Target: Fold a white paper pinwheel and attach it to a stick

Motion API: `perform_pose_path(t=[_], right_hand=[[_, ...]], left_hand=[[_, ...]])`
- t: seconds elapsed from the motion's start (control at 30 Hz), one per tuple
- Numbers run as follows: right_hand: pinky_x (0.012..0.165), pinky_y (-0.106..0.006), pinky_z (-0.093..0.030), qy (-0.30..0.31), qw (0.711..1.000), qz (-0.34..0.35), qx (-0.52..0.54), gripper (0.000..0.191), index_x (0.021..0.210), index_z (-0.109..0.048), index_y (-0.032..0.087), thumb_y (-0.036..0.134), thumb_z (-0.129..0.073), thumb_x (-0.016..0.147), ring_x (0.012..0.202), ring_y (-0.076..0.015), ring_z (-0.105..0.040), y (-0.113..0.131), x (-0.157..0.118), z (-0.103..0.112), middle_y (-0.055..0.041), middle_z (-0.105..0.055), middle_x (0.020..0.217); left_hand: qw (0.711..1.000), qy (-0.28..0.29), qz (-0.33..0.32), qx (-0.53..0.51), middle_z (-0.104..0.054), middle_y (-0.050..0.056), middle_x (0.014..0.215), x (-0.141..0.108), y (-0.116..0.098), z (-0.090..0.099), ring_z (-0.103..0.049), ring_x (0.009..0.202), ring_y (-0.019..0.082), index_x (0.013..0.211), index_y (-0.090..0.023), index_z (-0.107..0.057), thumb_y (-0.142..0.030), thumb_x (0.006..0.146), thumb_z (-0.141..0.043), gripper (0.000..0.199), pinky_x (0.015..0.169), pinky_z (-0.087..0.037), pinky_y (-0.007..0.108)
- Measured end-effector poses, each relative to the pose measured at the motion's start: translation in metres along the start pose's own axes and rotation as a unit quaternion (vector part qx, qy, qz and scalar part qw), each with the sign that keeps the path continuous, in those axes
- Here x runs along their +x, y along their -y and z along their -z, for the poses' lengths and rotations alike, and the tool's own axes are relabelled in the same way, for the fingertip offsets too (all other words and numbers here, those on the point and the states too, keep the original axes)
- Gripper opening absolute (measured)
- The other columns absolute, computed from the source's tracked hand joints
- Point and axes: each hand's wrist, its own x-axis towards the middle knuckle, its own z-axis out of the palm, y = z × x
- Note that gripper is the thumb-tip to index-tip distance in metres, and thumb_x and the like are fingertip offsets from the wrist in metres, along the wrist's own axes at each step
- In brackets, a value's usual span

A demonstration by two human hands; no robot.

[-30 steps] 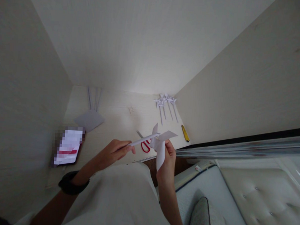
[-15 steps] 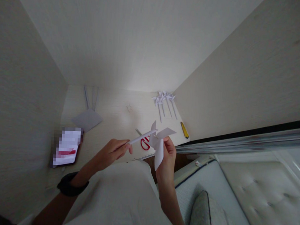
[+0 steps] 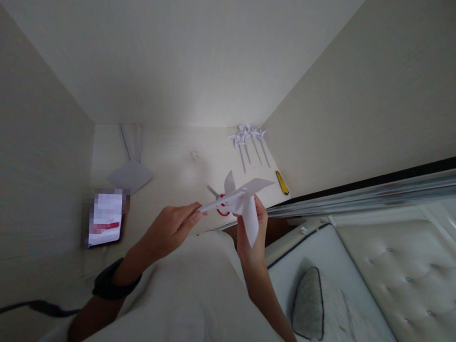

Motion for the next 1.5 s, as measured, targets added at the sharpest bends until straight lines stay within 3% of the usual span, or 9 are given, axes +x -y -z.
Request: perform_pose_path(t=[0.17,0.57,0.77,1.0,1.37,1.5], right_hand=[[0.06,-0.024,-0.041,0.008,0.999,-0.021,0.045,0.014,0.075,-0.059,0.022,0.033,-0.067,0.071,0.064,-0.0121,-0.051,-0.003,-0.004,-0.002,0.0027,-0.057,0.071],[0.079,-0.029,-0.049,-0.029,0.998,0.003,0.057,0.007,0.077,-0.069,0.024,0.026,-0.067,0.07,0.069,-0.0116,-0.057,0.002,-0.004,0.002,0.0043,-0.064,0.072],[0.068,-0.023,-0.047,-0.037,0.998,0.017,0.051,0.006,0.075,-0.069,0.024,0.027,-0.066,0.07,0.062,-0.0096,-0.054,0.003,-0.003,0.0,0.0043,-0.063,0.067],[0.068,-0.028,-0.047,-0.051,0.998,0.022,0.006,0.007,0.073,-0.066,0.024,0.03,-0.065,0.069,0.063,-0.013,-0.054,0.005,-0.001,-0.003,0.0026,-0.061,0.067],[0.065,-0.026,-0.042,-0.01,0.998,0.046,-0.04,0.017,0.071,-0.059,0.023,0.038,-0.066,0.071,0.065,-0.0133,-0.051,-0.007,-0.003,0.009,0.0024,-0.057,0.068],[0.066,-0.024,-0.043,0.005,0.999,0.044,-0.012,0.013,0.071,-0.061,0.022,0.032,-0.068,0.07,0.065,-0.0111,-0.051,-0.002,-0.001,0.008,0.0028,-0.059,0.07]], left_hand=[[0.999,-0.026,-0.021,0.016,-0.059,-0.002,0.062,-0.001,-0.002,0.003,-0.055,0.056,0.01,0.088,-0.014,-0.062,-0.03,0.095,-0.036,0.031,0.055,-0.035,0.02],[0.998,-0.018,-0.067,0.002,-0.063,-0.002,0.062,-0.005,0.0,0.007,-0.05,0.049,0.007,0.083,-0.014,-0.064,-0.028,0.093,-0.043,0.028,0.05,-0.034,0.018],[0.997,-0.026,-0.073,0.002,-0.061,-0.001,0.061,-0.005,-0.004,0.008,-0.05,0.051,0.008,0.083,-0.014,-0.064,-0.029,0.093,-0.042,0.029,0.052,-0.035,0.018],[0.998,-0.029,-0.054,0.003,-0.062,-0.001,0.063,-0.005,-0.003,0.008,-0.05,0.051,0.007,0.089,-0.012,-0.066,-0.031,0.093,-0.041,0.031,0.053,-0.035,0.018],[0.998,-0.046,-0.042,-0.027,-0.049,-0.005,0.051,-0.004,-0.011,0.013,-0.045,0.045,0.007,0.086,-0.012,-0.066,-0.027,0.092,-0.039,0.032,0.047,-0.031,0.018],[0.998,-0.037,-0.045,-0.019,-0.049,-0.005,0.051,-0.005,-0.008,0.015,-0.044,0.044,0.006,0.086,-0.013,-0.066,-0.028,0.092,-0.04,0.03,0.047,-0.03,0.018]])
